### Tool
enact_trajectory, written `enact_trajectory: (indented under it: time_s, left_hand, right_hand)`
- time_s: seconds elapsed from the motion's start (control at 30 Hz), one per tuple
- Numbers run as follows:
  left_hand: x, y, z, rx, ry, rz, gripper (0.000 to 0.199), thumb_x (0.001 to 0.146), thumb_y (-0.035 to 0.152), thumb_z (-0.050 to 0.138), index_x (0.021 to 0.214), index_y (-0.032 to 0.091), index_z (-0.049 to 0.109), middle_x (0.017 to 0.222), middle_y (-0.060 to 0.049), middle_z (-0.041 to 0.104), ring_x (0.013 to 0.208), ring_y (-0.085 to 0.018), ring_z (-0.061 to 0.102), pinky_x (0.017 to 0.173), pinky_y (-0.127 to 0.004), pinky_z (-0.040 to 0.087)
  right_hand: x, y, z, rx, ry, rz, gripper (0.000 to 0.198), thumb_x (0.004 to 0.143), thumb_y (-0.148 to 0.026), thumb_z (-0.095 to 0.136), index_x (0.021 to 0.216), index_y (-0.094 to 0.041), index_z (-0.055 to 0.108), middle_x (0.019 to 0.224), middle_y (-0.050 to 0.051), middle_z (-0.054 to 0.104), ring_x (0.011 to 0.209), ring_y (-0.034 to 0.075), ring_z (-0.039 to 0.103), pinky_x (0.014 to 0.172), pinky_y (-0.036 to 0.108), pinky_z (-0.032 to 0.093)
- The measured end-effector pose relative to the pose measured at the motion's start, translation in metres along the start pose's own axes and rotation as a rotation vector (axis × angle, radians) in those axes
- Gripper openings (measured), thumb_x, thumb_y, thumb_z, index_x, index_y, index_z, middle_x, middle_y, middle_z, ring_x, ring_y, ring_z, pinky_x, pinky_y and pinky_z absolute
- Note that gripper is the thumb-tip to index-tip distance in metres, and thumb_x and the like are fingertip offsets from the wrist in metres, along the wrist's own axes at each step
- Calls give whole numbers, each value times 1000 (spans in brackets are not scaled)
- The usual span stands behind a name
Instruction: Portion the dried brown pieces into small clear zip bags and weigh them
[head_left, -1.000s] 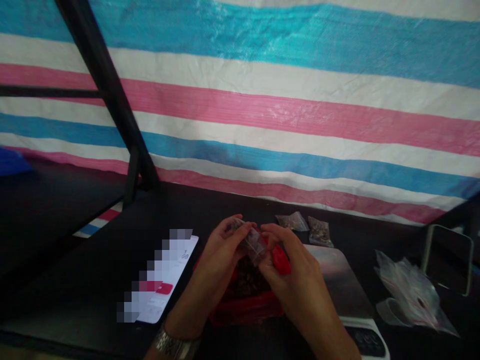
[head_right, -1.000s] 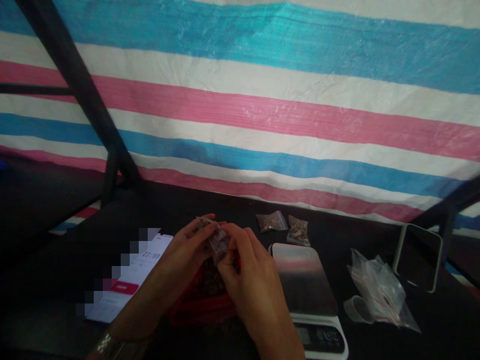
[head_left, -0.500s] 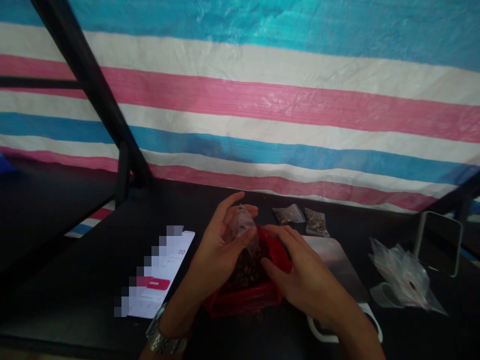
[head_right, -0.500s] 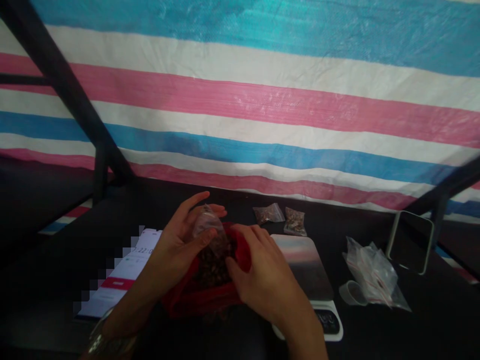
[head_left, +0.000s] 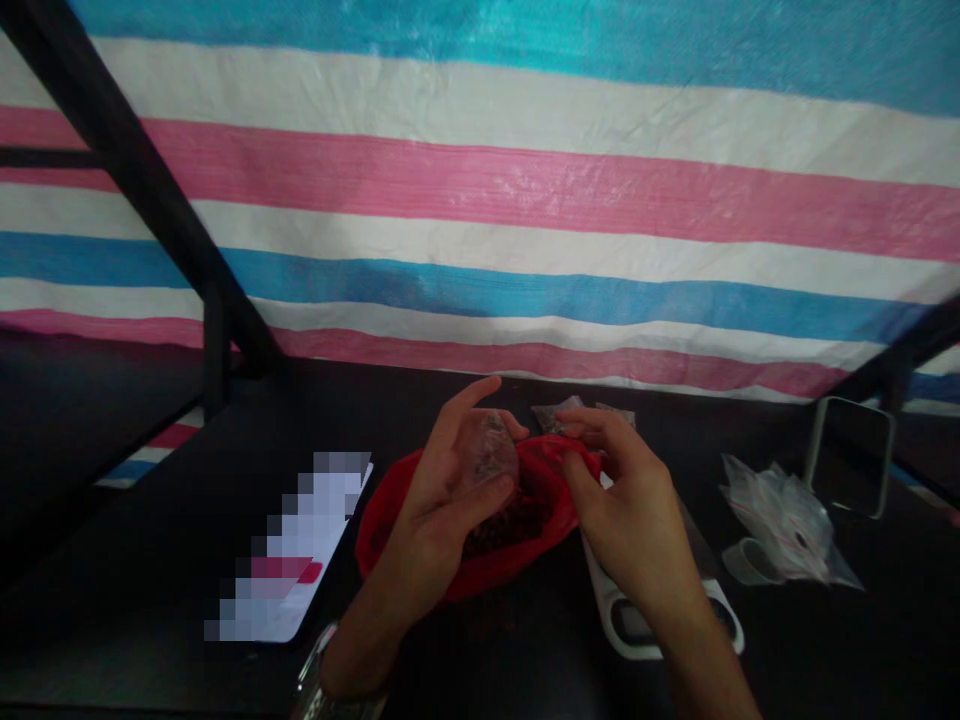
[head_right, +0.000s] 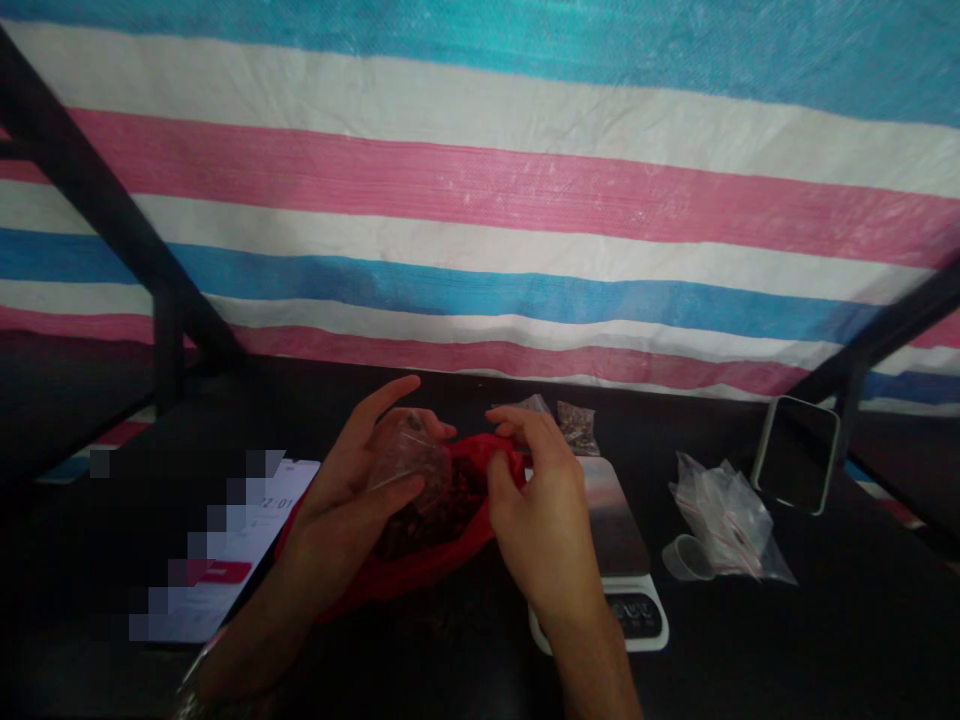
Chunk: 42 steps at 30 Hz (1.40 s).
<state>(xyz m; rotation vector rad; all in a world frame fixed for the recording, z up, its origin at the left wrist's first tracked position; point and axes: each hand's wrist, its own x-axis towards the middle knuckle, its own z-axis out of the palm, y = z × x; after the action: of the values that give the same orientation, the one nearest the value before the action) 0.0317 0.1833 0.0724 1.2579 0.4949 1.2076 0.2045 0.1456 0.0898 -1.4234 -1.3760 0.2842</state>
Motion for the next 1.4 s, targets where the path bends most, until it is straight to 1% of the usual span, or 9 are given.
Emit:
enact_trajectory:
  time_s: [0.2,0.57,0.7,0.77,0.9,1.03,1.2,1.3,1.4]
  left_hand:
    - [-2,1,6,18,-28,-6,80,75,1,64,146,37,60,116,0,68,86,-14,62,69,-22,51]
    - [-1,5,-4,27,44,47,74,75,5,63,142,34,62,118,-1,71,96,-17,66,76,-24,54]
    - [0,15,2,-18,115,61,68,72,9,66,136,31,65,116,-2,73,90,-18,68,72,-26,56]
    - [0,20,3,-84,141,56,67,70,10,62,134,29,65,117,-4,74,96,-22,72,76,-32,60]
    - [-3,25,-2,-161,232,4,64,73,12,63,134,32,67,125,-3,76,124,-30,71,103,-44,62]
    - [-8,25,-10,-178,331,-36,56,82,17,67,135,35,71,137,-1,75,142,-35,62,113,-52,59]
    - [-2,29,-4,-319,319,-11,50,83,18,57,127,35,75,138,-1,76,146,-33,60,115,-55,58]
    - [5,31,-2,-369,371,69,42,92,22,52,126,33,74,133,-5,78,141,-33,65,118,-60,55]
    - [9,35,-7,-350,433,76,40,94,22,53,126,32,74,128,-7,79,134,-33,69,118,-61,53]
  right_hand:
    - [-1,-6,-2,91,59,39,26,91,-20,62,114,-24,73,111,6,78,99,23,74,85,38,59]
    - [-1,-15,-3,101,50,-27,28,92,-15,60,113,-26,73,112,4,76,101,21,73,88,37,60]
    - [-3,-24,-8,11,-31,-93,32,93,-15,60,119,-28,72,122,5,72,114,22,70,103,41,58]
    - [-5,-31,-11,-38,-64,-127,33,94,-17,62,123,-29,71,131,6,69,123,24,66,111,44,54]
    - [-11,-42,-8,-88,-168,-176,33,97,-23,68,128,-33,71,137,4,70,134,26,60,116,48,48]
    - [-15,-49,9,-103,-215,-147,31,96,-24,73,126,-33,73,128,2,78,126,28,66,114,53,46]
    - [-6,-50,0,-54,9,-85,21,93,-27,73,112,-32,79,112,2,82,104,26,73,100,47,51]
    - [10,-25,-43,-75,228,20,29,91,-42,73,116,-29,79,105,5,81,96,27,73,92,44,53]
    - [21,23,-96,-335,427,337,43,83,-46,74,120,-23,78,87,7,77,88,34,72,89,51,53]
